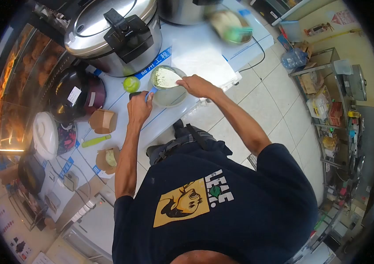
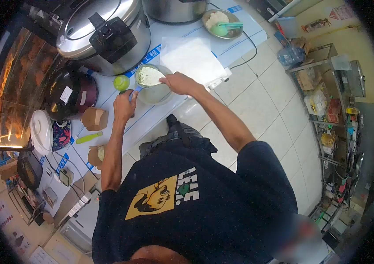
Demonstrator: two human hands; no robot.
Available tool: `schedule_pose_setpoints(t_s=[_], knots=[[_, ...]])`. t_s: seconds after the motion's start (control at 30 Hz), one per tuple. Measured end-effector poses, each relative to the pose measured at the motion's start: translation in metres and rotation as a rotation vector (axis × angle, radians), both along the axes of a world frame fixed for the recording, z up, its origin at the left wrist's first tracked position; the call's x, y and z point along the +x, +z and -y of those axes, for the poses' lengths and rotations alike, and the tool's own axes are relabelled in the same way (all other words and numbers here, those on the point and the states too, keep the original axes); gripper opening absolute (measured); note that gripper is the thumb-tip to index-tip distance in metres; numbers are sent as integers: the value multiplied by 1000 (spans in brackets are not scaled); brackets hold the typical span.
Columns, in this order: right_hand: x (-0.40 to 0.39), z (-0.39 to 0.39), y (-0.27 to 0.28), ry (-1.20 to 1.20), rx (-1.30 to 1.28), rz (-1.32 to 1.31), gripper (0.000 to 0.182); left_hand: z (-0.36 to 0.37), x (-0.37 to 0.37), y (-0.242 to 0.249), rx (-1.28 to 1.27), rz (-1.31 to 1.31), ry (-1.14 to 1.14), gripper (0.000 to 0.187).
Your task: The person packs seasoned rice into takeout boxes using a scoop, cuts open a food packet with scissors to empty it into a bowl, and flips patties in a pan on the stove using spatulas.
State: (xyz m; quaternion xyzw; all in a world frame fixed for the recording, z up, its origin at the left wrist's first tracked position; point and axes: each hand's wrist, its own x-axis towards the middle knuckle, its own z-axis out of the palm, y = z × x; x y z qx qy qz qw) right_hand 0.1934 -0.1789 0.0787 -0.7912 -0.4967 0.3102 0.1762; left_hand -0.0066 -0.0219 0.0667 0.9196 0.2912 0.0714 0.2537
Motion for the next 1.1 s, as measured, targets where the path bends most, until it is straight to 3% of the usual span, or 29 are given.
schedule_pose_setpoints(t_s=[0.13, 0.23, 0.4, 0.47, 0.5, 0.57, 0.73, 0.8, 0.9, 0.97, 1.03, 1.1], knots=[[5, 6, 10, -44, 186, -104, 49, 0, -4, -2, 44, -38, 8, 29], [-16, -9, 7, -107, -46, 64, 50, 1, -1, 9, 27, -40, -4, 29], [-12, -2, -3, -80, -51, 60, 49, -2, -6, 14, 80, -55, -34, 30], [2, 2, -14, 78, 209, 11, 51, -5, -3, 14, 48, -68, -35, 30], [7, 1, -11, 83, 211, 10, 51, -4, -6, 12, 33, -55, -35, 32], [16, 1, -8, -67, 125, -26, 50, -6, -7, 4, 11, -40, -23, 34], [15, -8, -25, -23, -23, 61, 44, -9, -11, -4, -25, -107, -16, 35], [30, 2, -37, 64, 415, 41, 38, -7, -18, -9, -8, -75, 29, 34], [23, 9, 20, -232, -146, 307, 38, -1, -31, -7, 6, 5, 154, 31], [10, 0, 20, -151, -261, 328, 41, 1, -39, 1, -50, -9, 182, 29], [-6, -21, -1, -34, -281, 344, 42, 6, -48, -3, 5, 33, 199, 28], [-21, -32, -14, 99, -39, 616, 40, 12, -50, 1, -64, -3, 258, 25]])
